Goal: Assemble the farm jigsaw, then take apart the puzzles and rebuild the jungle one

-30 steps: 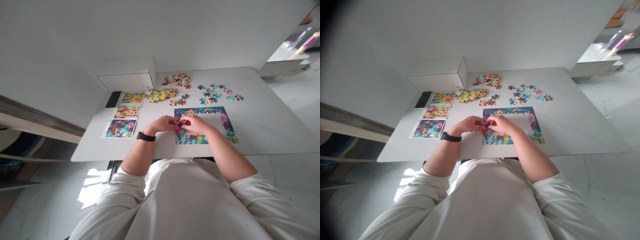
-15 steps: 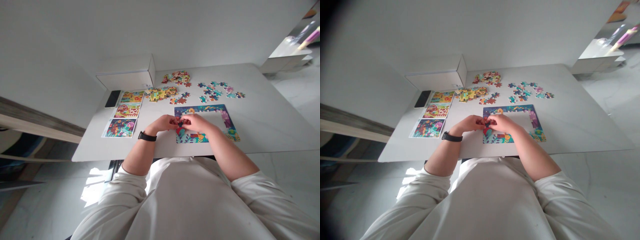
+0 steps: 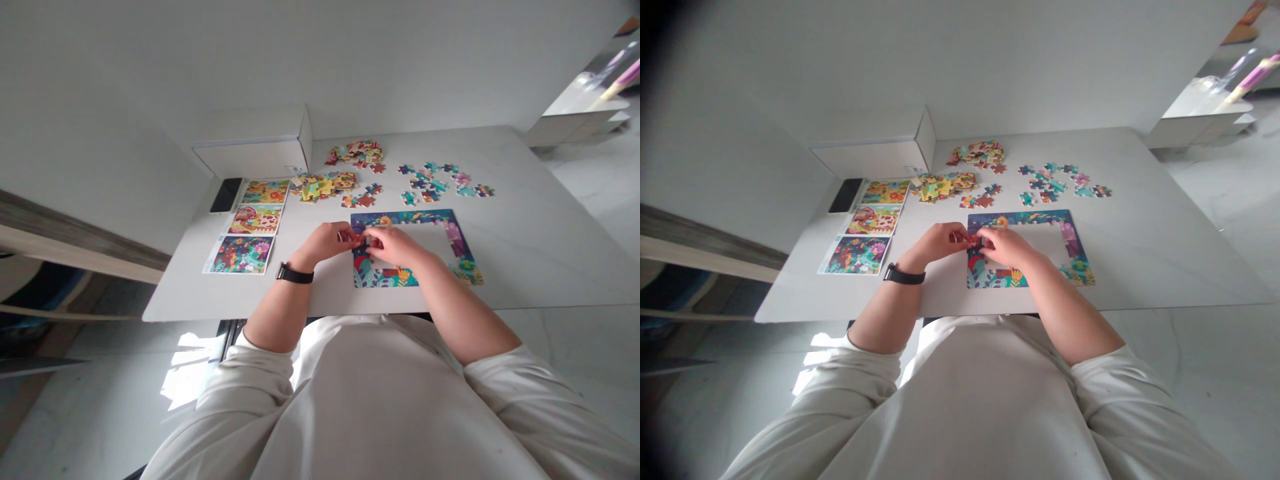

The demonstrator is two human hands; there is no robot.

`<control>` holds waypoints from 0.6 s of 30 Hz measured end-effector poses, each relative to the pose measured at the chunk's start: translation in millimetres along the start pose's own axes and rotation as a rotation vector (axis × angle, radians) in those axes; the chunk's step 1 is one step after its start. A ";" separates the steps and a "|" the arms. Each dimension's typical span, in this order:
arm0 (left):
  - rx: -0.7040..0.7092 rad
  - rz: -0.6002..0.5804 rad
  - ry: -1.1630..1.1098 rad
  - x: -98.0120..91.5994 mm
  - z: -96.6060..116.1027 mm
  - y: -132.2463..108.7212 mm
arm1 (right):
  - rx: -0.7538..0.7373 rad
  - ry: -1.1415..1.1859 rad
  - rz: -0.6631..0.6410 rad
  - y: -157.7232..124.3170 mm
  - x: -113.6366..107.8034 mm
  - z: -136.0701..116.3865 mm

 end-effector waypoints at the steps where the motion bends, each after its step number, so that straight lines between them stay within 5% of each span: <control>1: 0.038 0.033 0.013 -2.9 3.6 -0.7 | 0.004 0.002 0.002 -0.2 -0.5 0.4; 6: 0.225 0.057 0.084 -1.8 14.6 -4.7 | 0.042 0.024 -0.035 0.0 1.1 1.2; 12: 0.203 -0.101 0.146 18.4 0.7 -1.9 | -0.006 -0.009 -0.099 -4.6 -9.9 -12.3; 18: 0.198 -0.137 0.153 22.0 -0.5 -2.3 | -0.168 -0.127 -0.159 -32.6 -13.9 -55.2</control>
Point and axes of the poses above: each hand's wrist, its own y-axis towards the middle knuckle, its own x-axis out of the palm, z = x × y, the point moved 9 cm from there along y, towards the middle knuckle, and after that the axes turned 10 degrees about -x, right-handed, at the moved point
